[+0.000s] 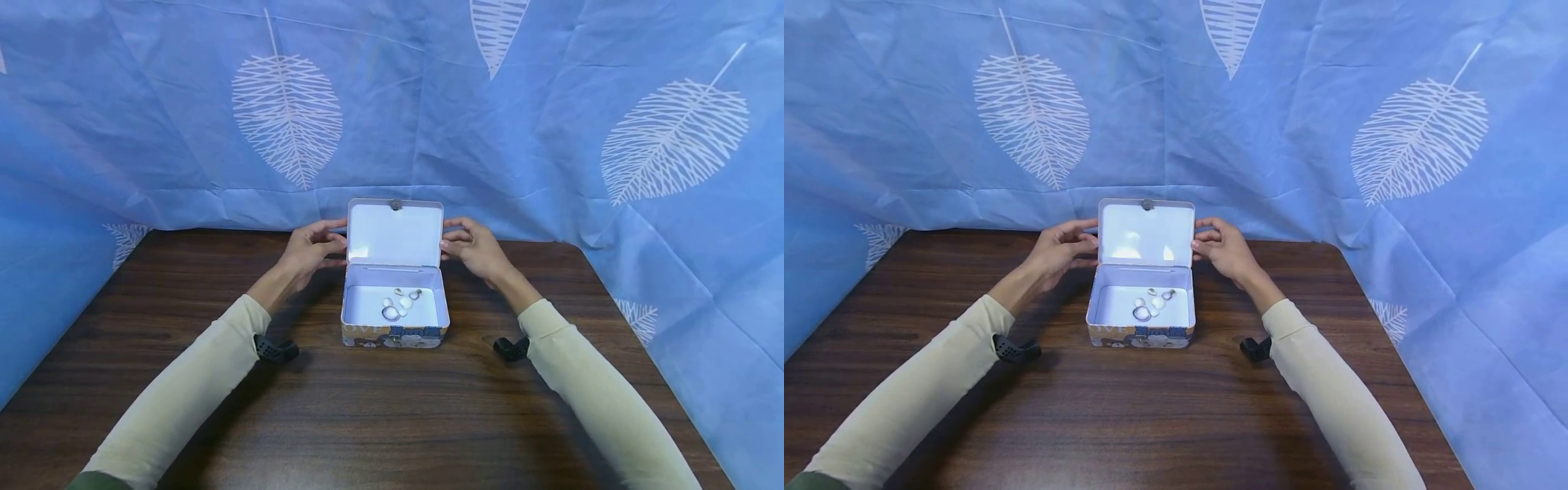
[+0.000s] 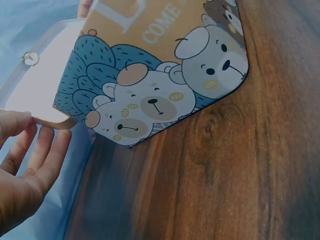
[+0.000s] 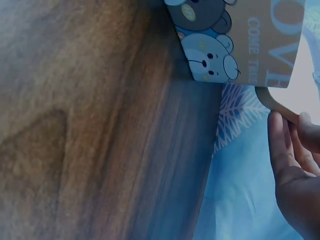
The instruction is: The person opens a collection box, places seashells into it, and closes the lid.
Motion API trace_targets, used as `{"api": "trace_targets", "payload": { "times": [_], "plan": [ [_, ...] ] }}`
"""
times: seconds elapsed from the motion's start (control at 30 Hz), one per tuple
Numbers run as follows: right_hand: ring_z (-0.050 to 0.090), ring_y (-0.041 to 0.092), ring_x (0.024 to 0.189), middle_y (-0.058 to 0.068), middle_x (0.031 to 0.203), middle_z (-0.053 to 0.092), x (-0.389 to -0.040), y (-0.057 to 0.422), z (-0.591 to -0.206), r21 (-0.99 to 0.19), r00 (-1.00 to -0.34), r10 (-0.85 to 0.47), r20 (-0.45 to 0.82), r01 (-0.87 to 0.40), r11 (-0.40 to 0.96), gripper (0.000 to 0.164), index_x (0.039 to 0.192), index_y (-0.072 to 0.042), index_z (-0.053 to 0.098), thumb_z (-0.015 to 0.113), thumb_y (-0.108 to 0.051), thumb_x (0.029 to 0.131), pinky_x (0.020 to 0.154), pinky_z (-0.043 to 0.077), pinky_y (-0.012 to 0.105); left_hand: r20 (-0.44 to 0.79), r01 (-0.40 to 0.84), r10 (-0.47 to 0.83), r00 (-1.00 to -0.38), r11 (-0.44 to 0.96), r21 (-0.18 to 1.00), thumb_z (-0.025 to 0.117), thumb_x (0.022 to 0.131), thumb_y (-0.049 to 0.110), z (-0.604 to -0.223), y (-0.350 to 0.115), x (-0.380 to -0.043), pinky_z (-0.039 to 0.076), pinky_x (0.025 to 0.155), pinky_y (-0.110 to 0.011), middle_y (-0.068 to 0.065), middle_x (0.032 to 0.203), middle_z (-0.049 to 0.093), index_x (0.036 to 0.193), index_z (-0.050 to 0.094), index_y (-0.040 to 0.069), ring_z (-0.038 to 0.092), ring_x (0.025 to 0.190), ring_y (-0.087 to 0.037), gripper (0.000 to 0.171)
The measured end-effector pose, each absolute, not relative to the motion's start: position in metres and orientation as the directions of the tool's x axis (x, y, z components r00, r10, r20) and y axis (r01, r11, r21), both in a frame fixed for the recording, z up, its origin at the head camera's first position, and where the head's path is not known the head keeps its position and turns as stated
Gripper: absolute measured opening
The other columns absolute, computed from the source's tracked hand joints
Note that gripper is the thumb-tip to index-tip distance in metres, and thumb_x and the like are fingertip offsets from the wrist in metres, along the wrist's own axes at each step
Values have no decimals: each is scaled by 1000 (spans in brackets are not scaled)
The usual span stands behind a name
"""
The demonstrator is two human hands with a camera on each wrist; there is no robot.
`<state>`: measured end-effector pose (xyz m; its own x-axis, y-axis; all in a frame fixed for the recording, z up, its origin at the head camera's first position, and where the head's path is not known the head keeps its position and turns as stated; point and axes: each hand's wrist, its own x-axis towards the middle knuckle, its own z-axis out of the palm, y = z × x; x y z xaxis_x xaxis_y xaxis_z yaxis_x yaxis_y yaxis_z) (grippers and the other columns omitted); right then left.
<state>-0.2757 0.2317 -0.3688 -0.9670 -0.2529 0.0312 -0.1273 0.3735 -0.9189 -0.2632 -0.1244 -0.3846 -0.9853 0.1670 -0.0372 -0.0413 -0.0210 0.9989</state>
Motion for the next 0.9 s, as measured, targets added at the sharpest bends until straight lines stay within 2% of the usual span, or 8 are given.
{"api": "trace_targets", "payload": {
  "times": [0.07, 0.2, 0.33, 0.43, 0.57, 0.7, 0.8, 0.9],
  "plan": [
    [78, 15, 105, 30, 140, 72, -274, 231, -368, -902, -966, -248, 67, -165, 400, 46, 159, 1, 51, 63, -5, 115, 108, 65, 51, -25, -30, 165, -986, -23, 999, 69, 110, 0, -384, -124, -262, 68, 103, -49, 1, 106, 71, 160, 64, 9, 75, 105, -18, 51],
    [78, 35, 117, 32, 139, 72, -269, 229, -368, -870, -959, -241, 149, -243, 429, 44, 156, 6, 52, 63, -2, 114, 100, 68, 40, 0, -5, 162, -987, -28, 1000, 71, 109, -1, -382, -124, -260, 69, 102, -48, 2, 105, 73, 159, 64, 9, 76, 105, -17, 51],
    [76, 47, 122, 32, 140, 71, -264, 226, -370, -848, -948, -224, 227, -306, 432, 37, 148, 10, 57, 65, 1, 112, 98, 69, 38, 40, 35, 146, -989, -38, 999, 72, 108, -3, -383, -123, -256, 70, 98, -45, 3, 103, 73, 157, 66, 7, 76, 102, -15, 50],
    [77, 42, 122, 28, 143, 68, -259, 226, -372, -835, -943, -204, 262, -327, 442, 33, 143, 8, 60, 66, 0, 112, 97, 69, 35, 81, 78, 132, -988, -31, 997, 73, 107, -3, -384, -122, -253, 70, 95, -42, 3, 102, 74, 155, 67, 5, 77, 100, -14, 49],
    [81, 23, 110, 25, 138, 68, -254, 225, -373, -829, -934, -182, 307, -356, 430, 29, 139, 6, 64, 68, 1, 111, 93, 68, 27, 142, 142, 110, -984, -12, 990, 74, 107, -3, -385, -119, -250, 71, 94, -41, 1, 104, 76, 153, 68, 2, 78, 98, -12, 47],
    [77, 6, 98, 29, 128, 71, -252, 223, -373, -838, -917, -170, 361, -399, 372, 26, 133, 11, 66, 70, 7, 107, 91, 68, 24, 193, 194, 84, -978, 3, 981, 74, 106, -5, -387, -116, -247, 70, 94, -38, -7, 108, 75, 151, 69, -1, 77, 97, -11, 46],
    [78, 13, 101, 31, 126, 72, -252, 222, -375, -832, -906, -165, 390, -423, 359, 25, 130, 12, 65, 70, 10, 106, 91, 67, 22, 220, 222, 64, -973, 17, 975, 74, 105, -7, -387, -115, -245, 70, 93, -35, -18, 114, 76, 149, 70, -3, 77, 95, -11, 44],
    [80, 33, 108, 32, 126, 73, -251, 222, -377, -806, -894, -164, 417, -447, 388, 23, 127, 12, 64, 71, 10, 105, 92, 66, 18, 245, 246, 45, -969, 18, 969, 76, 103, -8, -386, -114, -242, 70, 91, -35, -28, 123, 77, 144, 73, -5, 80, 95, -10, 41]
  ]
}}
